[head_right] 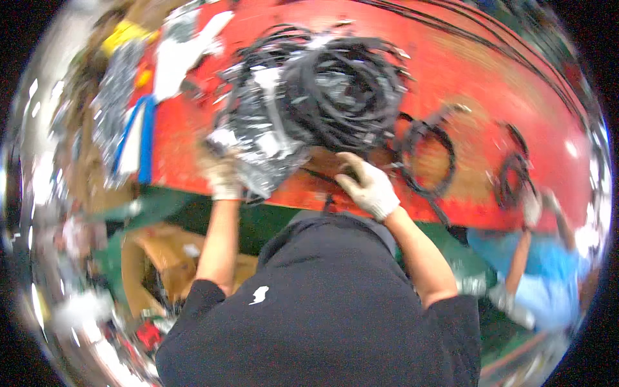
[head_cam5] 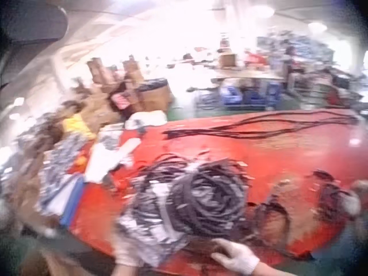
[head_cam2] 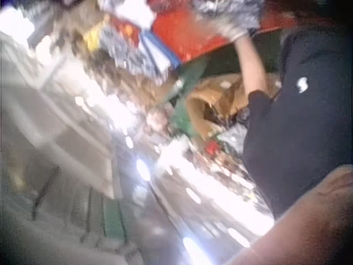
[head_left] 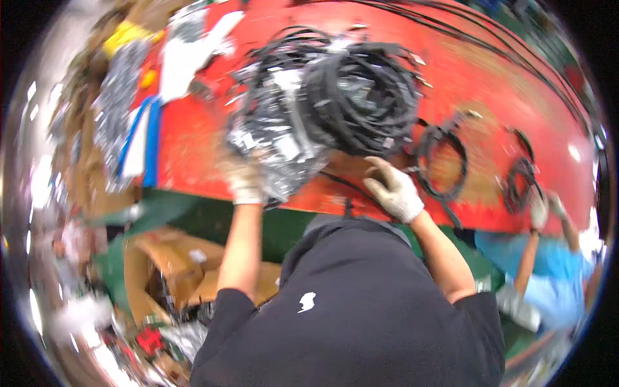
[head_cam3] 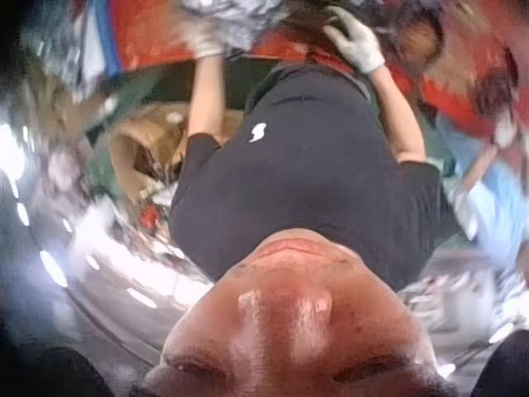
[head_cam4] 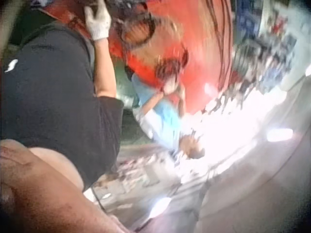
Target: The person sorts, bundles, and organizes black electrical or data cables on a large work table by hand.
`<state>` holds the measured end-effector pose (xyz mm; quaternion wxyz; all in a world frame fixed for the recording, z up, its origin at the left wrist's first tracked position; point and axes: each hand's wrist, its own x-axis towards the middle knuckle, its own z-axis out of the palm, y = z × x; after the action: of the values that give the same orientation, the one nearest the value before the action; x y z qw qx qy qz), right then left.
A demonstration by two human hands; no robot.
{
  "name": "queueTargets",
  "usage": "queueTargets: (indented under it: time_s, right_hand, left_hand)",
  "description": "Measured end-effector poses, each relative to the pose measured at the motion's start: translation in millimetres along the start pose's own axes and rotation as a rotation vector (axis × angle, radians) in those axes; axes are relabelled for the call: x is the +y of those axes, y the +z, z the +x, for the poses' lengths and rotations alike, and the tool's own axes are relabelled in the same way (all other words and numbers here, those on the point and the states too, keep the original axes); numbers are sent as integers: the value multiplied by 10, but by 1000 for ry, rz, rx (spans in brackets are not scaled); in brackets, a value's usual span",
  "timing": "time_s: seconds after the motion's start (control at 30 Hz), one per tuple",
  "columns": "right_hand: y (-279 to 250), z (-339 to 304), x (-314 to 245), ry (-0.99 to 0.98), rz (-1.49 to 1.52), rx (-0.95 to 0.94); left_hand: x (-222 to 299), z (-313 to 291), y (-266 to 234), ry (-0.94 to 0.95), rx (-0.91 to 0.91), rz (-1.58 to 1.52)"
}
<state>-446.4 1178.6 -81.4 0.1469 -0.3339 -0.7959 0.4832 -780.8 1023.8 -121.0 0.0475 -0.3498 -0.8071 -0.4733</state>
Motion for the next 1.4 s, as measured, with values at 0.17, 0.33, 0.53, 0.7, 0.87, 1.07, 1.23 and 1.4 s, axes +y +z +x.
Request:
queueTargets:
  time_s: [0.17,0.33,0.53,0.7,0.87,1.07,1.23,1.4]
  right_hand:
    - [42,-563,573,261,-92,58]
    - [-73,-1172,821,644,-137,45]
    - [-124,-1489,1010,845,-167,187]
    - [-416,-1147,1327,736,-391,509]
    - [-876,-585,1958,753,-593,562]
    - [-1192,-255,2341,846,-705,299]
    - [-1521,-492,2288,625,-707,412]
    - [-1628,-647,2008,207,-605,586]
  left_hand:
    - [-1906,238,-677,-400,-159,173]
    - [-3665,104,-1307,-651,-267,630]
    - [-3672,373,-958,-783,-277,931]
    - [-2797,377,-614,-638,76,900]
    - [-2348,240,-968,-306,243,917]
    - [-1362,207,-991,19,344,485]
    - [277,109,-3,666,90,417]
    - [2201,-35,986,745,-506,-58]
